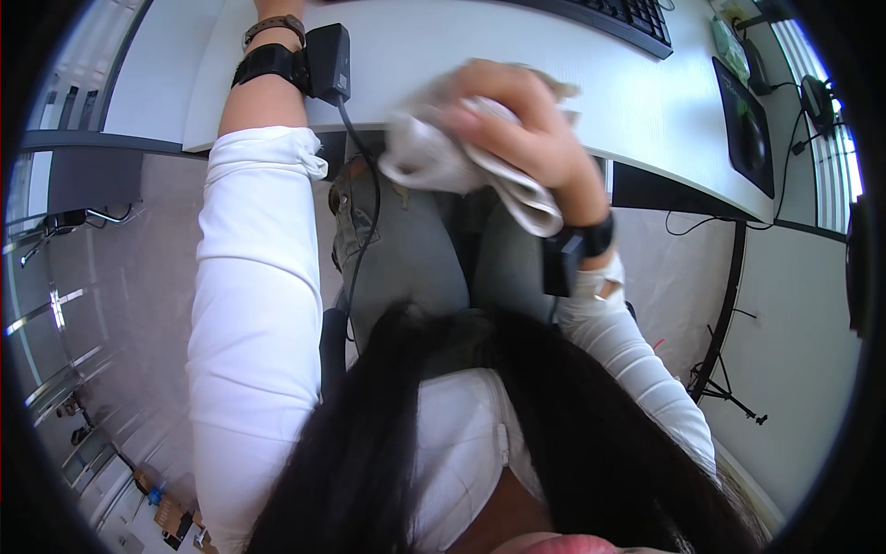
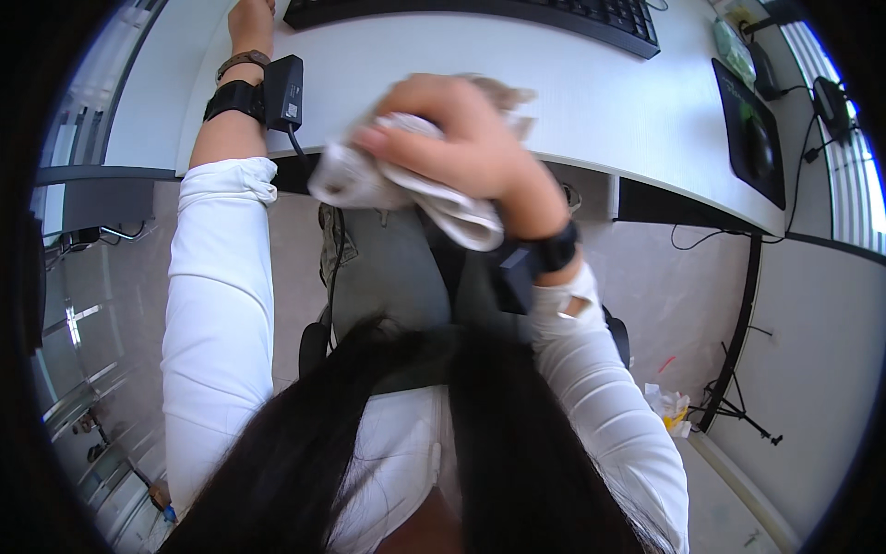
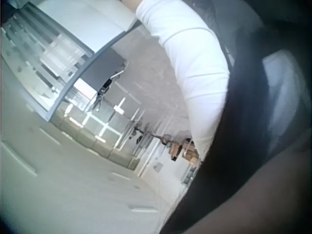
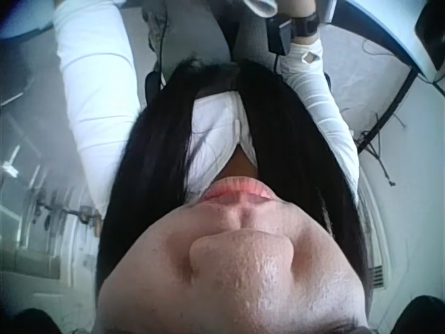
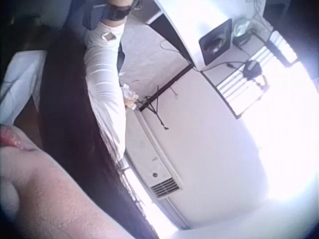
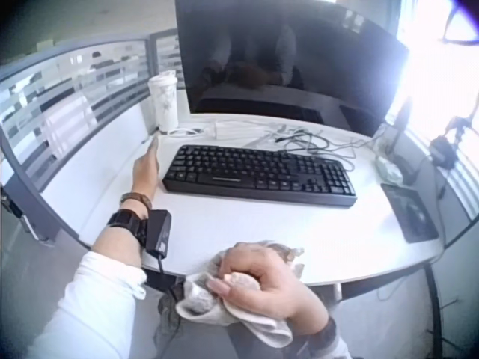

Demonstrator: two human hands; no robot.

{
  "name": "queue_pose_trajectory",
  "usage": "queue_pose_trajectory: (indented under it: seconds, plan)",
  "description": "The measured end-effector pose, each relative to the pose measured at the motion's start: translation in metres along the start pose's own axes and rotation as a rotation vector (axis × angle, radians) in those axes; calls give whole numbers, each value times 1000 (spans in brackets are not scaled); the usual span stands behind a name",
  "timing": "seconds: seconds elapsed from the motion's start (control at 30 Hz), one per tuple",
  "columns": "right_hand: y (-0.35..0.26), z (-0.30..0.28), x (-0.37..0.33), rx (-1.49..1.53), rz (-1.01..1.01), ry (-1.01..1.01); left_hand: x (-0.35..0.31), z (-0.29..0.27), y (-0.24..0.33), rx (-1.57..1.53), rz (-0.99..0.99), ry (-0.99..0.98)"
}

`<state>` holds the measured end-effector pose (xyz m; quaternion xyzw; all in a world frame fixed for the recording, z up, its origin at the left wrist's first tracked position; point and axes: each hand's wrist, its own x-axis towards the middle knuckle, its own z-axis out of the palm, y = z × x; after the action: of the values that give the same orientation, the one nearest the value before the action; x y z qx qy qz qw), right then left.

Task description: Cleaning a computer desk, keyboard, and mouse with a cloth.

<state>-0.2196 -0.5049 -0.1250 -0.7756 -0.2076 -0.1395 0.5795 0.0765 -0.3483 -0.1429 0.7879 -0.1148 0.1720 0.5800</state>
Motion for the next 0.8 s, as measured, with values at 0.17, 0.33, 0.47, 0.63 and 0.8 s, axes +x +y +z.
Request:
queue_pose_trajectory:
  seconds: [0.17, 0.33, 0.47, 0.63, 0.8]
  plan:
    - [-9, -102, -87, -23, 114, 18, -3, -8, 10, 51, -39, -10]
    - [-36, -200, -197, 301, 457, 599, -7, 6, 16, 5, -31, -46]
    - [-9, -202, -207, -504, 391, 631, 36, 3, -47, 218, 528, 49]
    - [2, -96, -73, 7, 404, 46, 8, 3, -25, 143, 278, -4]
    - [-4, 13, 23, -25, -50, -219, 1, 4, 5, -16, 62, -15]
